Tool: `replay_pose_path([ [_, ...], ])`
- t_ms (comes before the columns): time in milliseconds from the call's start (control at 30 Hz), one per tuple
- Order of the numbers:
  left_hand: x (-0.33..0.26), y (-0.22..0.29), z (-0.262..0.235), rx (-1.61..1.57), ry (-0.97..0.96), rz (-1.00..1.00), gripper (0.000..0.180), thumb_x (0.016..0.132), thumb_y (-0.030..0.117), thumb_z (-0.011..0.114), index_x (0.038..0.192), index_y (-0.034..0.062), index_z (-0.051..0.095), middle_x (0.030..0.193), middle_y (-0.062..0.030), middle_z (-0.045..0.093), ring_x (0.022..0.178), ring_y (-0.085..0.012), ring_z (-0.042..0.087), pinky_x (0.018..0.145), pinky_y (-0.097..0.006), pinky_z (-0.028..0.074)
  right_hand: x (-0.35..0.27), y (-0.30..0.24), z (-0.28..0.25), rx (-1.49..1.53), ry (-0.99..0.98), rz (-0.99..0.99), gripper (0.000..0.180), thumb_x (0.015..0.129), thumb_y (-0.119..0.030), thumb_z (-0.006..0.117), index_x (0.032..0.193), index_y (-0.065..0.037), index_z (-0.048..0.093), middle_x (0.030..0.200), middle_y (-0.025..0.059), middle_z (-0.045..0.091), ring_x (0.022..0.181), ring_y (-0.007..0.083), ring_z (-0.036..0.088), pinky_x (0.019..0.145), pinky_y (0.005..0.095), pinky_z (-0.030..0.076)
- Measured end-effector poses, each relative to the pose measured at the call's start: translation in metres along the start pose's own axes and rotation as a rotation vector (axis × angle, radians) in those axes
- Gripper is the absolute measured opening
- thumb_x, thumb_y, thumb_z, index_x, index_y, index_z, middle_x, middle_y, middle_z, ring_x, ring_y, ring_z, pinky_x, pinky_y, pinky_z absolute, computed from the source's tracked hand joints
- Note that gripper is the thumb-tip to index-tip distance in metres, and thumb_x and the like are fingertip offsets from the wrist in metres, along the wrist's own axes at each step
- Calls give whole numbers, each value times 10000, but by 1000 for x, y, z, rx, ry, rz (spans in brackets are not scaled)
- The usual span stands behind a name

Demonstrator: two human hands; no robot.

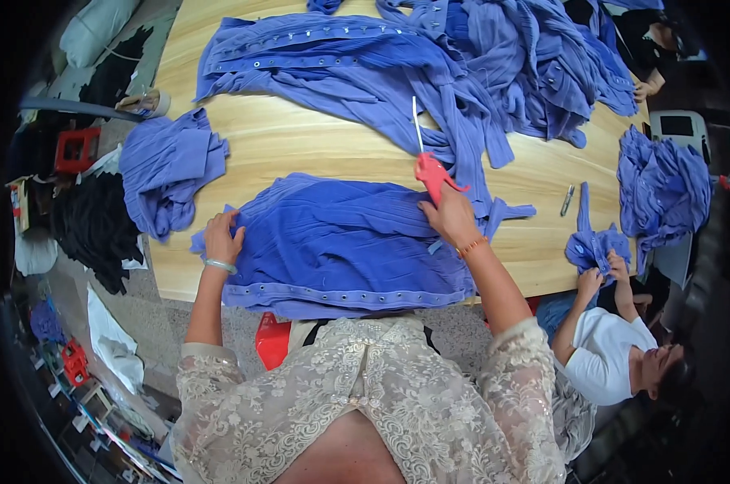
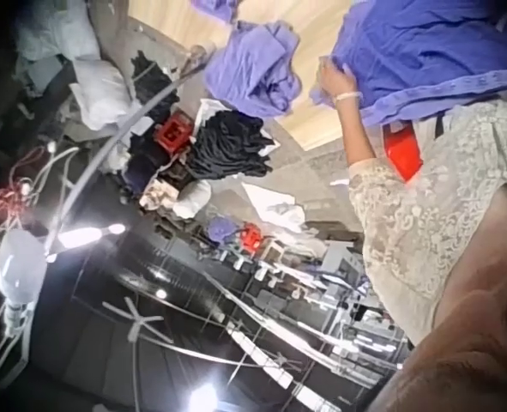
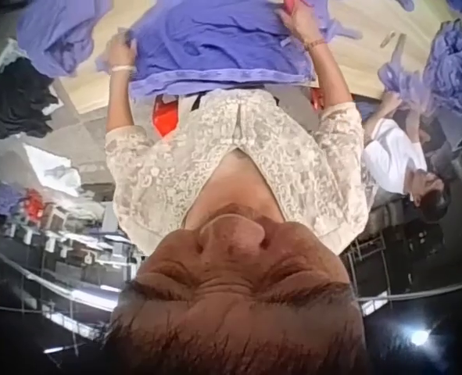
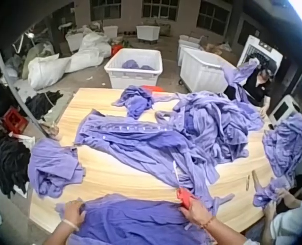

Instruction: Cutting strips of fabric containing metal fasteners from larger garment pieces using scissors.

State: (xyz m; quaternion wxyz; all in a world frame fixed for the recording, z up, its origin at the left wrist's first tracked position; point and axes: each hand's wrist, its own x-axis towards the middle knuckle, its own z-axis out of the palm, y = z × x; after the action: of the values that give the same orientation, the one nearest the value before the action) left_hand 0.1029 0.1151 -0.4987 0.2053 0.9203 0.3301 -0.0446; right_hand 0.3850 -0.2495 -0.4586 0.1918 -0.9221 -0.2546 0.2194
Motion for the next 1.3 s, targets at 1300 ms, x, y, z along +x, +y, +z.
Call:
replay_pose_path([
  [1300,-67,14,4,40,-151,159,259,734,89,716,962,72,596,889,-140,610,886,-346,600,768,-455,447,-29,31,-7,-58,-158,-39,358,731,-196,796,979,-10,618,921,233,667,886,435,632,771,484,501],
])
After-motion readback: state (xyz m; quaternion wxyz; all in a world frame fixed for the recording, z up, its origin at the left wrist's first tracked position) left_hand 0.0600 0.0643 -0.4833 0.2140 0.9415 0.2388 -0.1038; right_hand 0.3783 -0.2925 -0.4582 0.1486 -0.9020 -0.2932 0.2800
